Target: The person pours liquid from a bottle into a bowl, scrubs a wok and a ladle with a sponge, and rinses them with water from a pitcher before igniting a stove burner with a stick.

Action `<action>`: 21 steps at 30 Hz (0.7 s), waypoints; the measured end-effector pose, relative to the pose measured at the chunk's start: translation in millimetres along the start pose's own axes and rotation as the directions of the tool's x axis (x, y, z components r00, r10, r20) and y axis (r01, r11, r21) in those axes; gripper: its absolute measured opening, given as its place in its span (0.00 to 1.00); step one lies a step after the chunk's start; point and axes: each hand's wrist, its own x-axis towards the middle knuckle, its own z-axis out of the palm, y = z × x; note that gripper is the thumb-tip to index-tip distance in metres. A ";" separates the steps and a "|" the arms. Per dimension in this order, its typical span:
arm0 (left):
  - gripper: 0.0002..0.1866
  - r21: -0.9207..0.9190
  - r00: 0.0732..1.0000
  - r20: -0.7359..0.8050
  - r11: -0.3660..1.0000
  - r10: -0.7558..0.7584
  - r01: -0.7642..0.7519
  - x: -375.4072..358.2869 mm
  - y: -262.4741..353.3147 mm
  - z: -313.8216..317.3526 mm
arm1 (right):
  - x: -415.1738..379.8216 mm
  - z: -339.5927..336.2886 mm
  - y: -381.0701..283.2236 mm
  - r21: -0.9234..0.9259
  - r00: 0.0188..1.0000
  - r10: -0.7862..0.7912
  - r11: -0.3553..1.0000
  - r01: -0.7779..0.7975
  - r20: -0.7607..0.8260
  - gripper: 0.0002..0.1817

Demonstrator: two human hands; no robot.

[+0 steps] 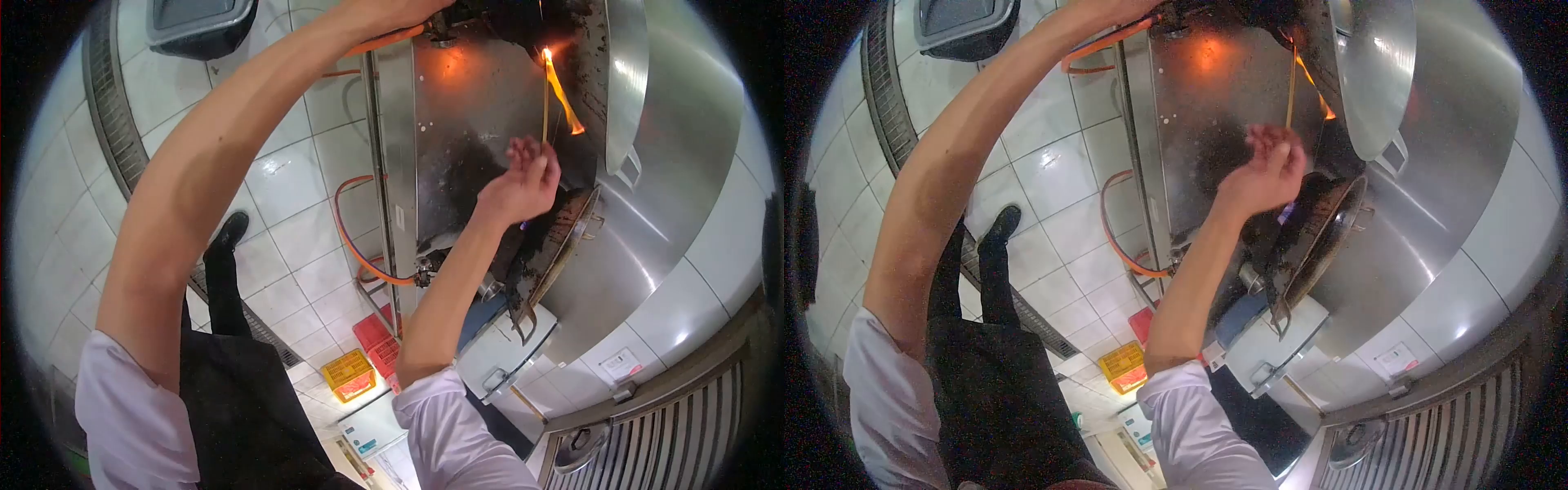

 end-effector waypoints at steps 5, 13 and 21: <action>0.23 -0.139 0.982 -0.006 0.972 0.188 -0.187 15.9 -24.0 16.7 | -71.5 -26.4 -45.4 0.144 0.995 -0.025 0.989 0.039 -0.098 0.09; 0.21 -0.219 0.972 0.113 0.959 0.206 -0.178 15.3 -21.1 2.7 | -133.5 -58.2 -121.2 0.545 0.978 0.137 0.838 -0.030 -0.157 0.05; 0.18 -0.155 0.953 0.218 0.971 0.211 -0.180 41.9 -39.0 7.2 | -179.6 -87.4 -140.2 0.779 0.966 0.143 0.621 0.083 -0.217 0.04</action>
